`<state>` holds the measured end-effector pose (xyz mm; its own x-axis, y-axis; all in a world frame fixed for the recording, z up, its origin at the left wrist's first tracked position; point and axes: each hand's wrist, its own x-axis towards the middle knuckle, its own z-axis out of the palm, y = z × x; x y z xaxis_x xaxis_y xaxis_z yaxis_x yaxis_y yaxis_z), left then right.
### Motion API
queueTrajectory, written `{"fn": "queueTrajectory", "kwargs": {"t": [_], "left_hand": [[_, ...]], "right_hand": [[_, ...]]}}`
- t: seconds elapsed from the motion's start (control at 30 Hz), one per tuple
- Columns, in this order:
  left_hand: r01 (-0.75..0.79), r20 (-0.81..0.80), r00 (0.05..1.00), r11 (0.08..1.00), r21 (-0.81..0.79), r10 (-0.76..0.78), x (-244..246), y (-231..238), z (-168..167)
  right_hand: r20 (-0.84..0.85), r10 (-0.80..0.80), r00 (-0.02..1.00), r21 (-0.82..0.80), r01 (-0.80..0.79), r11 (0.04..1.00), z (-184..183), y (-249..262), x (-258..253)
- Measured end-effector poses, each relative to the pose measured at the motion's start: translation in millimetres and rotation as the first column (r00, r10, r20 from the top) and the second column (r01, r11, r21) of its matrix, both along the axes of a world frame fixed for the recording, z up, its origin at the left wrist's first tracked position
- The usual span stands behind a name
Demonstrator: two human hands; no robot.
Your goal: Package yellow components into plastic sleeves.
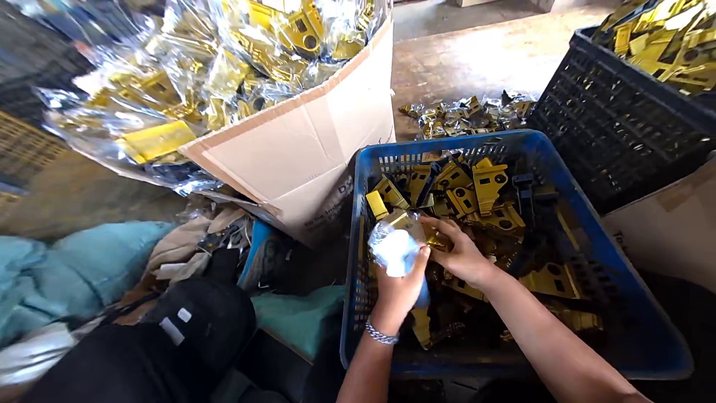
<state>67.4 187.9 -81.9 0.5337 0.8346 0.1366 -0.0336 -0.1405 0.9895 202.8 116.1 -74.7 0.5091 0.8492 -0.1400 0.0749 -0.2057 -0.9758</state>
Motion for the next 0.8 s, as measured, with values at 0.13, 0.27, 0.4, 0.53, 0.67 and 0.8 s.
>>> {"fn": "queueTrajectory", "kwargs": {"t": [0.13, 0.27, 0.4, 0.53, 0.67, 0.8], "left_hand": [[0.143, 0.101, 0.987, 0.978, -0.151, -0.128, -2, -2, 9], [0.017, 0.169, 0.985, 0.976, -0.217, 0.021, 3, 4, 9], [-0.132, 0.181, 0.965, 0.951, -0.279, 0.187, 10, 8, 8], [-0.153, 0.068, 0.986, 0.988, -0.010, 0.153, 6, 4, -7], [-0.225, 0.104, 0.972, 0.958, 0.178, 0.209, 9, 7, -19], [-0.349, 0.169, 0.934, 0.903, 0.249, 0.315, 13, 19, -21]], "right_hand": [[-0.334, 0.095, 0.938, 0.102, -0.064, 0.993, -3, -13, -1], [-0.126, -0.104, 0.987, 0.129, 0.121, 0.984, 5, -13, -7], [-0.076, -0.040, 0.996, 0.197, 0.054, 0.979, 14, -9, -18], [0.068, -0.064, 0.996, 0.075, 0.059, 0.995, 12, 7, 1], [0.572, -0.109, 0.813, 0.140, 0.034, 0.990, -1, 11, 5], [0.680, -0.071, 0.730, 0.283, -0.171, 0.944, 6, -9, -33]]}}
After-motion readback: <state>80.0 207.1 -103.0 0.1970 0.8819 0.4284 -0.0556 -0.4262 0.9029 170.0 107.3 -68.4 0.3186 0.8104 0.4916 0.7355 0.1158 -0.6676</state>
